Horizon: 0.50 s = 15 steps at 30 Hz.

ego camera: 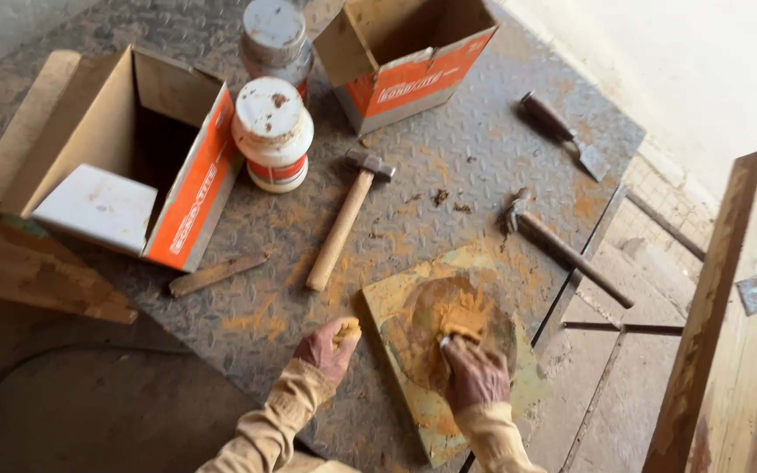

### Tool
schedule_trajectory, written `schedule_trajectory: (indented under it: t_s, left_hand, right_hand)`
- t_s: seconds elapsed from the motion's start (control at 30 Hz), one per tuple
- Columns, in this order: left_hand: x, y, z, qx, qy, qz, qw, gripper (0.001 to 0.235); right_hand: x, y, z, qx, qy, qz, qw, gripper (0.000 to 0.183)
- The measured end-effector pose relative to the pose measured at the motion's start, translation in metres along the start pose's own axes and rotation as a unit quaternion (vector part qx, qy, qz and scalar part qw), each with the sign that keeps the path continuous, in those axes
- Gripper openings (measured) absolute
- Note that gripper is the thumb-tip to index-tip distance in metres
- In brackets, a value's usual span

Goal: The person mixes wood filler powder with liquid on a flat board using a small scraper, then spreads the mixed paste by hand onto holes and damaged spots on a long wooden plank resting on trestles, smoothing the filler over the defects.

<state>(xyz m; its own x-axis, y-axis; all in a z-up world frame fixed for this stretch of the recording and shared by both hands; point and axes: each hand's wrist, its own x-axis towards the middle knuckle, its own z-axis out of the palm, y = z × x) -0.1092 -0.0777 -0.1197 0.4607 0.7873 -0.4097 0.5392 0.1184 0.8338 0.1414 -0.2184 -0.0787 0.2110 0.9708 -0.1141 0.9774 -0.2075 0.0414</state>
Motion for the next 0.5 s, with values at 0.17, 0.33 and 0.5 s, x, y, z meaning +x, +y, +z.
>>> schedule_trajectory:
  t_s: [0.17, 0.33, 0.5]
  left_hand:
    - [0.002, 0.003, 0.011, -0.013, -0.02, 0.014, 1.0, 0.04]
    - [-0.001, 0.024, 0.012, -0.004, -0.042, 0.02, 0.999, 0.051]
    - [0.0, 0.044, 0.017, 0.025, -0.123, -0.113, 0.986, 0.084]
  right_hand:
    - [0.02, 0.001, -0.081, 0.036, -0.19, 0.061, 0.979, 0.039]
    - [0.077, 0.038, -0.101, 0.016, -0.281, 0.182, 0.942, 0.041]
    - [0.114, 0.062, -0.083, 0.085, -0.138, 0.08, 0.984, 0.031]
